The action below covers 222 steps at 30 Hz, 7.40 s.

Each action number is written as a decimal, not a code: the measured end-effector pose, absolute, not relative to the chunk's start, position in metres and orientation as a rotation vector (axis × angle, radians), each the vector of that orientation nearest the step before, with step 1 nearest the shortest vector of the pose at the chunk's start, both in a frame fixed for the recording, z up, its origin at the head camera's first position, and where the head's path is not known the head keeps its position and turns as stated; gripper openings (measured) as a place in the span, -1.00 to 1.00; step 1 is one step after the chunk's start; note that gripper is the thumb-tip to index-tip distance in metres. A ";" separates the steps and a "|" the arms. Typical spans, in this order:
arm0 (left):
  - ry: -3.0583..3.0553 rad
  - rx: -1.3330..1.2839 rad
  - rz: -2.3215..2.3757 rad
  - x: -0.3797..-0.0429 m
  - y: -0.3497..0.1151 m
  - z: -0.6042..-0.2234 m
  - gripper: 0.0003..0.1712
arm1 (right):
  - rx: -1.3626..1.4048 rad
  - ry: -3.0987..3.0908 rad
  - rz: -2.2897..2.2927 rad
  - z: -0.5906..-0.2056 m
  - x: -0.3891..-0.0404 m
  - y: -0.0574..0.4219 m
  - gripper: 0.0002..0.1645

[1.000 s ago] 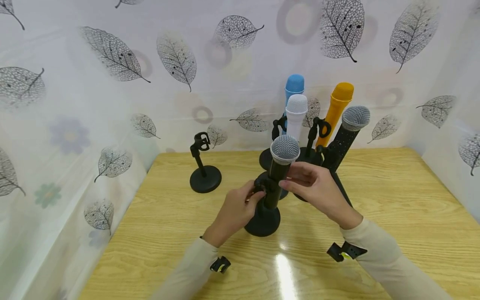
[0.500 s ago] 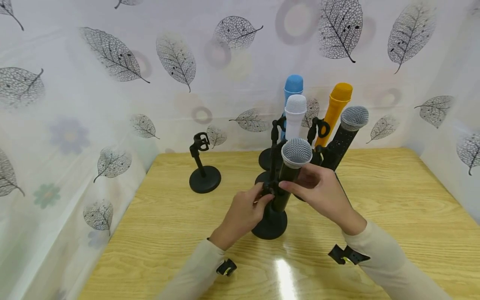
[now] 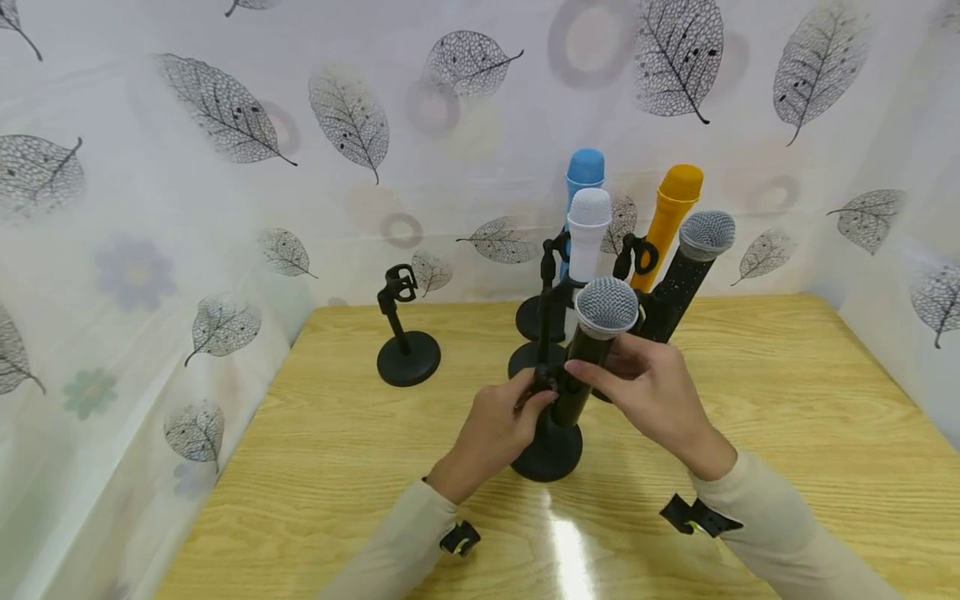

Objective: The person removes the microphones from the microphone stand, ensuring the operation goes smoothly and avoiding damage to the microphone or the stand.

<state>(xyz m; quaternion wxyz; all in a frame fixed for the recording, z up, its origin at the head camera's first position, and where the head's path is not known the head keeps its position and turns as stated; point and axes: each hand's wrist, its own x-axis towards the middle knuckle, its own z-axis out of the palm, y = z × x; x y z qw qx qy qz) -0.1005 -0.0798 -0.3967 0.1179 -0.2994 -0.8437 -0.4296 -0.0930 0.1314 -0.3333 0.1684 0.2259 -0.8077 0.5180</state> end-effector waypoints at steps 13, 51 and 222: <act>-2.456 -0.928 -1.257 -0.100 -0.076 -0.397 -0.83 | 0.636 -2.273 1.483 -0.334 -0.089 0.136 -0.80; -2.405 -0.964 -1.325 -0.102 -0.077 -0.400 -0.78 | 0.617 -2.340 1.465 -0.332 -0.090 0.142 -0.78; -2.158 -1.018 -1.084 -0.107 -0.073 -0.378 -0.86 | 0.531 -2.259 1.367 -0.241 -0.080 0.164 -0.75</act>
